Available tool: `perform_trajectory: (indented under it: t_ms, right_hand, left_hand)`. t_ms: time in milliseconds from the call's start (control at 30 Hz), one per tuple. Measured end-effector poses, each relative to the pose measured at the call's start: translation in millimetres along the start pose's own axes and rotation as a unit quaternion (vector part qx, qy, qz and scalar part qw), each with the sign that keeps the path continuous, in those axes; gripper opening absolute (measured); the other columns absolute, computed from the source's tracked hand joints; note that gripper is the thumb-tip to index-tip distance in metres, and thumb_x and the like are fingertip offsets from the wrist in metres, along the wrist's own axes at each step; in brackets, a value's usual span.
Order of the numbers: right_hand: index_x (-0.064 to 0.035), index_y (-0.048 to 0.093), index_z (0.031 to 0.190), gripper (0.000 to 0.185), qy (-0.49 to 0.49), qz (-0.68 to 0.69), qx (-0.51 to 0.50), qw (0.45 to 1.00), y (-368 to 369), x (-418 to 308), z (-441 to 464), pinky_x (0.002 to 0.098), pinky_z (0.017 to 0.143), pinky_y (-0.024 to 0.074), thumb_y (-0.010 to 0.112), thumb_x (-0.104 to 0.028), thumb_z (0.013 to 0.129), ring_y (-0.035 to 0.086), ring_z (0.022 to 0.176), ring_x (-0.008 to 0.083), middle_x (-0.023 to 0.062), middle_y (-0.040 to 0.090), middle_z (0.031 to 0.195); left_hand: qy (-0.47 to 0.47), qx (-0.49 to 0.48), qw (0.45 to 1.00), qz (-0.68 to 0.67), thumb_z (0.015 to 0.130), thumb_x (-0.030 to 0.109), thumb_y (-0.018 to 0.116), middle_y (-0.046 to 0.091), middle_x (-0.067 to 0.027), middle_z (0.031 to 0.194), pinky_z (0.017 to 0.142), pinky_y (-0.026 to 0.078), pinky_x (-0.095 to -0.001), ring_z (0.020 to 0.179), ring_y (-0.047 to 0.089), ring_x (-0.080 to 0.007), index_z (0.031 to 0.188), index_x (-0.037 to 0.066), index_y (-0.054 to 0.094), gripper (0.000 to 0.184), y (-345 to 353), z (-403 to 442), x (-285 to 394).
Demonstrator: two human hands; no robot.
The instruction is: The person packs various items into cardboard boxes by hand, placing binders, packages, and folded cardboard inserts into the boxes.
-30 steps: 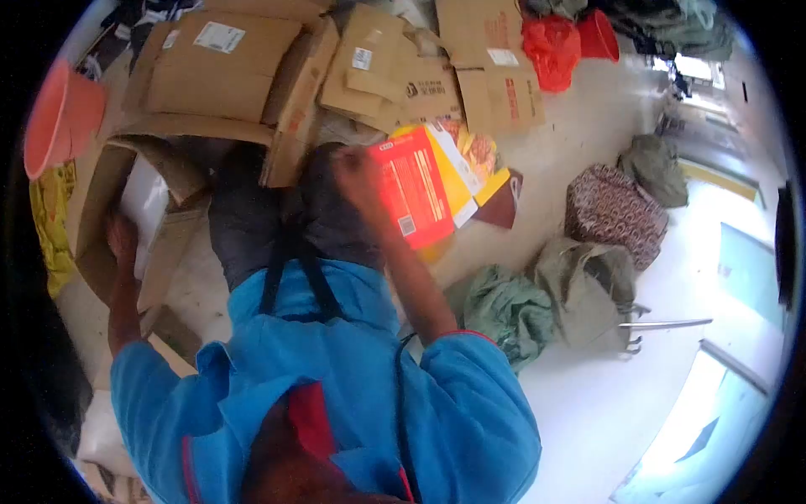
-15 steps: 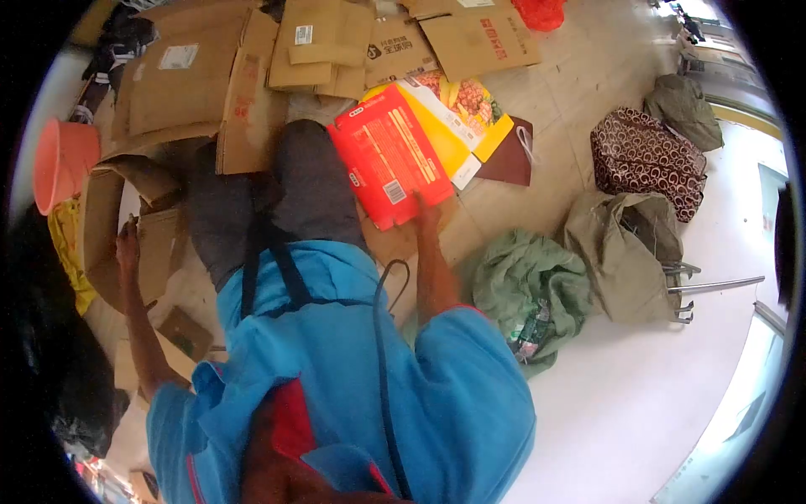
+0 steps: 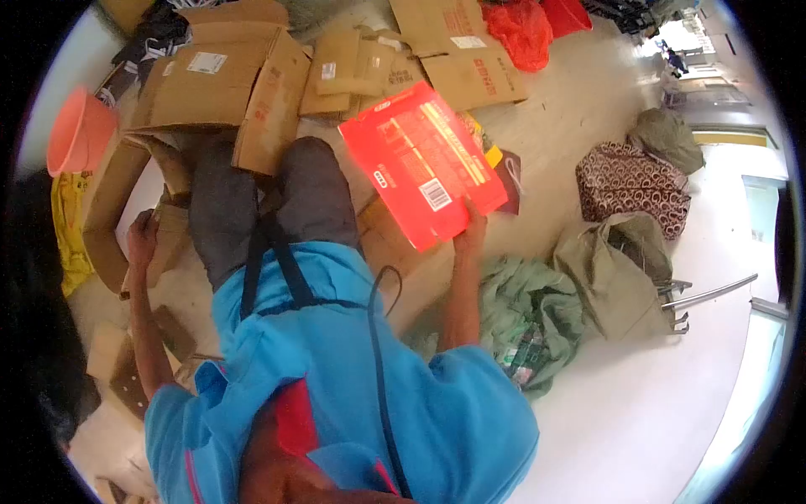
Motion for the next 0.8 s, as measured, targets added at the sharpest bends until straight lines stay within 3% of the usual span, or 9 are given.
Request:
perform_trajectory:
  t_ms: [133, 233, 267, 333, 433, 500, 533, 633, 800]
  right_hand:
    - [0.0015, 0.043, 0.124, 0.045, -0.104, 0.016, -0.067, 0.992, 62.0, -61.9, -26.9, 0.0343, 0.084, 0.0501, 0.060, -0.011, 0.084, 0.059, 0.099, 0.0222, 0.0114, 0.057, 0.112]
    - [0.0005, 0.043, 0.125, 0.046, -0.054, 0.031, -0.153, 0.986, 91.3, -63.0, -35.0, 0.0353, 0.085, 0.0500, 0.060, -0.012, 0.084, 0.057, 0.103, 0.0230, 0.0129, 0.055, 0.117]
    - [0.0002, 0.042, 0.126, 0.047, -0.066, 0.022, -0.165, 0.984, 96.6, -64.6, -35.4, 0.0357, 0.086, 0.0500, 0.060, -0.013, 0.084, 0.057, 0.104, 0.0234, 0.0129, 0.055, 0.118]
    - [-0.0005, 0.044, 0.125, 0.048, -0.058, -0.025, -0.194, 0.979, 104.7, -63.0, -24.5, 0.0365, 0.087, 0.0497, 0.061, -0.012, 0.083, 0.056, 0.106, 0.0233, 0.0118, 0.055, 0.119]
    - [-0.0007, 0.047, 0.123, 0.046, -0.009, -0.027, -0.271, 0.962, 117.1, -60.1, -3.1, 0.0364, 0.089, 0.0493, 0.063, -0.007, 0.080, 0.056, 0.105, 0.0223, 0.0102, 0.056, 0.117]
    - [-0.0008, 0.048, 0.122, 0.045, -0.006, -0.034, -0.293, 0.956, 113.5, -65.0, 4.5, 0.0360, 0.088, 0.0491, 0.063, -0.005, 0.080, 0.057, 0.104, 0.0218, 0.0102, 0.057, 0.115]
    - [-0.0009, 0.050, 0.120, 0.043, -0.011, -0.035, -0.305, 0.952, 113.0, -66.5, 9.1, 0.0357, 0.088, 0.0490, 0.064, -0.004, 0.080, 0.058, 0.103, 0.0214, 0.0101, 0.058, 0.114]
    - [-0.0008, 0.052, 0.117, 0.038, 0.009, -0.089, -0.347, 0.933, 139.6, -66.0, 5.1, 0.0345, 0.088, 0.0489, 0.064, -0.005, 0.080, 0.059, 0.100, 0.0201, 0.0097, 0.060, 0.110]
    - [0.0009, 0.053, 0.115, 0.035, 0.097, -0.124, -0.320, 0.934, 144.0, -52.1, 35.4, 0.0344, 0.085, 0.0500, 0.063, -0.011, 0.084, 0.060, 0.096, 0.0198, 0.0100, 0.060, 0.108]
  left_hand:
    - [-0.097, 0.106, 0.979, -0.144, 0.089, 0.014, 0.057, 0.065, -0.0108, 0.099, 0.078, 0.049, -0.0294, 0.090, 0.062, -0.0165, 0.108, -0.001, 0.059, 0.025, -50.8, 1.0, 75.4]
    - [-0.159, 0.007, 0.915, -0.371, 0.089, 0.021, 0.058, 0.065, -0.0097, 0.100, 0.080, 0.049, -0.0302, 0.091, 0.062, -0.0171, 0.113, 0.001, 0.059, 0.030, -2.7, -5.1, 158.4]
    - [-0.112, -0.044, 0.922, -0.368, 0.090, 0.028, 0.056, 0.062, -0.0105, 0.106, 0.082, 0.048, -0.0310, 0.095, 0.060, -0.0174, 0.119, 0.001, 0.054, 0.039, 8.2, -4.2, 209.5]
    - [-0.035, -0.090, 0.712, -0.695, 0.091, 0.031, 0.055, 0.059, -0.0114, 0.114, 0.085, 0.047, -0.0316, 0.100, 0.058, -0.0180, 0.126, 0.000, 0.046, 0.048, 74.3, 2.6, 294.0]
    - [-0.122, 0.031, 0.656, -0.744, 0.089, 0.030, 0.057, 0.056, -0.0118, 0.119, 0.089, 0.046, -0.0333, 0.105, 0.056, -0.0189, 0.130, 0.000, 0.041, 0.053, 83.9, 21.4, 300.7]
    - [-0.091, 0.033, 0.473, -0.876, 0.088, 0.025, 0.060, 0.057, -0.0110, 0.117, 0.090, 0.046, -0.0349, 0.105, 0.056, -0.0190, 0.125, 0.001, 0.045, 0.047, 80.0, 21.2, 322.4]
    - [-0.151, 0.043, 0.545, -0.824, 0.085, 0.019, 0.062, 0.058, -0.0099, 0.116, 0.089, 0.046, -0.0330, 0.103, 0.057, -0.0176, 0.122, 0.000, 0.048, 0.044, 90.2, 11.3, 314.2]
    - [-0.157, 0.025, 0.615, -0.772, 0.083, 0.014, 0.064, 0.061, -0.0086, 0.110, 0.088, 0.047, -0.0304, 0.099, 0.059, -0.0163, 0.117, -0.001, 0.053, 0.039, 76.4, 4.4, 287.9]
    - [-0.210, 0.033, 0.619, -0.756, 0.080, 0.008, 0.066, 0.063, -0.0095, 0.103, 0.088, 0.047, -0.0310, 0.096, 0.060, -0.0173, 0.111, -0.002, 0.057, 0.034, 72.4, -8.9, 285.9]
Point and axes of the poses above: each hand's wrist, its own z-axis towards the middle knuckle, its own y-axis out of the palm, x = y × z, the point moved 10 cm from there along z, towards the middle knuckle
